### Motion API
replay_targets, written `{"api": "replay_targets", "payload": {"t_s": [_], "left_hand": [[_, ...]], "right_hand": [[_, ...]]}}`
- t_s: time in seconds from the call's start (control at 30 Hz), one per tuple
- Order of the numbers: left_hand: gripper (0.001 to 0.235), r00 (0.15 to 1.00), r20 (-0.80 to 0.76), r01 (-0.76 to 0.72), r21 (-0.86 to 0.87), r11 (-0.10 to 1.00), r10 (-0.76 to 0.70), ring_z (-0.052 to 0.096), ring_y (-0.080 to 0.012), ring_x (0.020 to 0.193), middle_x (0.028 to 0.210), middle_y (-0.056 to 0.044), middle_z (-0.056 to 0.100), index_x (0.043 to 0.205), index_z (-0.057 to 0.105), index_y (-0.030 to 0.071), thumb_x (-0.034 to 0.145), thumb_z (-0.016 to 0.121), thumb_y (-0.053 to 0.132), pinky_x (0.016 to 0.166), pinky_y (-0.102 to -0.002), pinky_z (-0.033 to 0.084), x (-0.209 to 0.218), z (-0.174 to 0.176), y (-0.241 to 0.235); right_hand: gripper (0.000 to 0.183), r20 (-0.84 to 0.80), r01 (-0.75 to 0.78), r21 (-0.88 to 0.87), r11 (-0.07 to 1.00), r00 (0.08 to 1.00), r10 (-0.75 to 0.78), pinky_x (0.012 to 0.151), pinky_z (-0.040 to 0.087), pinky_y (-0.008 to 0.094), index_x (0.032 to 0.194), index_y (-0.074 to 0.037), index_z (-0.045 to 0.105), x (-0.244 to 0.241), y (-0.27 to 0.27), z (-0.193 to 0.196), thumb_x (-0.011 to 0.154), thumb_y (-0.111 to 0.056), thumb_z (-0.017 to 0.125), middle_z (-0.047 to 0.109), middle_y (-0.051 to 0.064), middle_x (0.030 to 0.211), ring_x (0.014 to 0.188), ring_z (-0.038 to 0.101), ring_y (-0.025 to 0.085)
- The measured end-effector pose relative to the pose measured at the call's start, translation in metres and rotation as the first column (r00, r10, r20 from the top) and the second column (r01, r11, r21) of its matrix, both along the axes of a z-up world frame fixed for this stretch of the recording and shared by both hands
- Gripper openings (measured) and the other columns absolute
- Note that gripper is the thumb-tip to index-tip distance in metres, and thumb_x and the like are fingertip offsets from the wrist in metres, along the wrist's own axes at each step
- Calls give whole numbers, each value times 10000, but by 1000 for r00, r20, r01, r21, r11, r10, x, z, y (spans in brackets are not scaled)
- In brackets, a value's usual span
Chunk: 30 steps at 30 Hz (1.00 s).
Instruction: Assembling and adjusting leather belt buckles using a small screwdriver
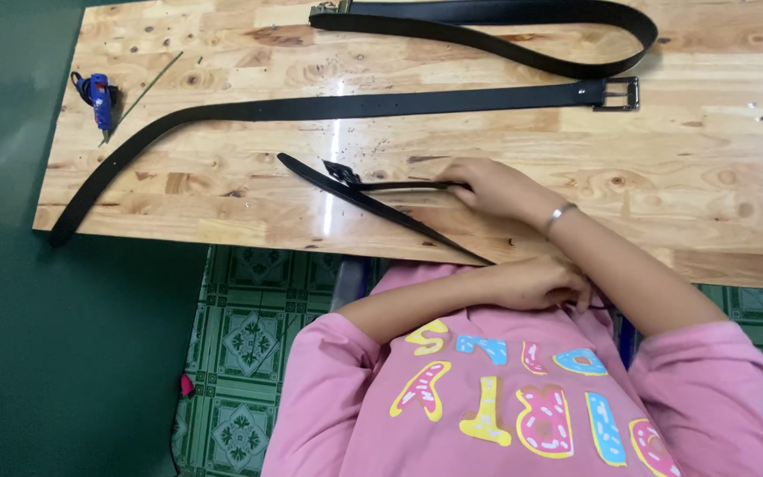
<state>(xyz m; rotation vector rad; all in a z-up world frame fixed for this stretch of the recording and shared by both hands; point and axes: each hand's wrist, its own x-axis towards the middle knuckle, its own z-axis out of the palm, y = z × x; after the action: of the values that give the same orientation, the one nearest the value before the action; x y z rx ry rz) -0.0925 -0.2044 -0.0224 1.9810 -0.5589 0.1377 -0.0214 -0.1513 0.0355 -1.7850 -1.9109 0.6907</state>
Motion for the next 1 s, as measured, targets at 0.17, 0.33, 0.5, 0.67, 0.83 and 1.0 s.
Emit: {"api": "replay_targets", "payload": {"t_s": [0.17,0.33,0.5,0.67,0.83,1.0], "left_hand": [[116,992,-1,-121,145,982,123,584,-274,738,753,-126,581,830,556,90,768,468,135,651,-343,484,-6,10,0],[185,982,63,-188,256,948,178,580,-300,774,792,-112,601,859,567,113,772,405,130,708,-396,476,11,-14,-6],[215,937,313,-318,577,752,156,597,-148,812,858,15,591,943,501,205,767,423,110,653,-265,485,-20,-19,-1],[205,844,451,-472,364,803,292,498,-300,826,815,-105,495,963,481,56,801,470,181,707,-379,424,-68,61,112],[766,666,-83,-495,694,523,741,242,-289,1167,1207,-86,344,1236,293,118,623,668,384,982,-469,123,-112,35,174],[465,604,-233,-549,570,611,762,418,-162,1068,1033,37,528,1159,440,225,727,610,250,954,-403,202,-127,37,191]], "right_hand": [[472,-16,-92,-87,992,996,91,809,396,392,1052,-19,489,-26,7,19,747,-378,496,510,172,997,956,484,319],[562,426,-135,82,987,900,88,706,427,329,1032,-62,484,-34,10,-39,607,-414,587,461,78,954,899,469,230],[443,350,-108,245,963,937,16,676,443,339,951,-63,547,-3,11,-76,666,-402,575,518,122,848,817,519,272],[341,98,-44,-62,997,994,50,805,415,400,993,-94,559,37,-3,-29,666,-13,508,555,128,963,954,499,315],[308,109,51,-70,996,993,-44,822,407,380,973,-107,582,51,-3,-12,701,0,485,578,97,972,959,514,283],[308,66,98,-58,993,993,-94,817,403,393,1001,-53,556,40,-16,-5,709,2,473,576,141,963,930,526,308]]}}
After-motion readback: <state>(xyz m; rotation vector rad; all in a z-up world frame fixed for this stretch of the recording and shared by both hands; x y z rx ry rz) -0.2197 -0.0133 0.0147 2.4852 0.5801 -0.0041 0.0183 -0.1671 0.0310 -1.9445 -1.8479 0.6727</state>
